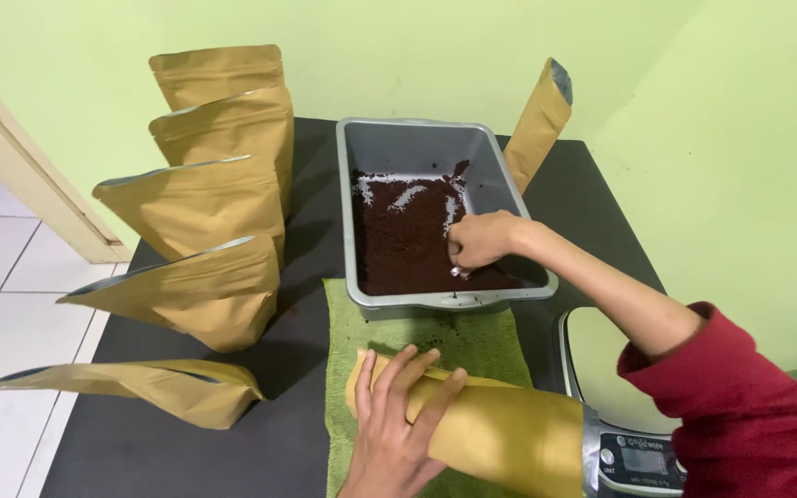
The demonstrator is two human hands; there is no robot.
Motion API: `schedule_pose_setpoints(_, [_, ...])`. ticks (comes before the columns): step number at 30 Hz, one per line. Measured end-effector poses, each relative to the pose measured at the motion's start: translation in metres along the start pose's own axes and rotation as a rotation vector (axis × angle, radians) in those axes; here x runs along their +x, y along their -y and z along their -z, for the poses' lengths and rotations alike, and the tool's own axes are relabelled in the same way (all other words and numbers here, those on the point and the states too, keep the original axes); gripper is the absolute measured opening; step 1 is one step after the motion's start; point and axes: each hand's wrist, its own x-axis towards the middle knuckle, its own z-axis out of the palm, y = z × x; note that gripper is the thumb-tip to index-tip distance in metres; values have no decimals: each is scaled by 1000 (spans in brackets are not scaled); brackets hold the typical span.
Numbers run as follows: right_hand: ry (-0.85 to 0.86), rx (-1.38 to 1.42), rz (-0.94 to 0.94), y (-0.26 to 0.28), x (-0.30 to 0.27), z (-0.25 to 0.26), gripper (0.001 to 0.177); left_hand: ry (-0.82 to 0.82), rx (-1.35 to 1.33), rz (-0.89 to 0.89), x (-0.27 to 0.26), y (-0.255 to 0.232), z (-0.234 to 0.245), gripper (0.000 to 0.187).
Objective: Filling and weighing coffee bags with ground coffee using a spoon and a digital scale to ensure precise portioning.
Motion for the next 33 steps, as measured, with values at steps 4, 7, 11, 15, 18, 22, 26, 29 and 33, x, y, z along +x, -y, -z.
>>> schedule_pose_setpoints(4, [149,398,237,-5,24,2,34,24,-20,-4,-2,3,2,86])
schedule_pose_setpoints(7, [233,575,256,-7,24,6,30,38,-28,9,-3,4,3,94])
schedule_pose_setpoints(11, [152,779,208,-15,24,7,35,21,-31,24,-3,4,1,87])
schedule_pose_setpoints(15, [-79,710,307,-10,9,12,31,-1,-33,54,-3,3,2,84])
schedule_pose_setpoints(18, [-622,284,334,-7,10,-4,22,-31,-33,93,-1,2,3,87])
schedule_pose_setpoints(22, [-957,-18,246,-22,16,-28,24,-35,-10,124,0,1,3,84])
schedule_pose_setpoints(26, [-878,-144,-51,-44,51,-51,16,-24,-7,130,1,0,1,78])
schedule_pose_setpoints(29, [-656,170,-52,-28,58,-51,28,-23,6,133,4,-2,1,77])
schedule_pose_setpoints(33, [-530,415,104,-5,57,-43,22,-26,4,132,5,0,0,75])
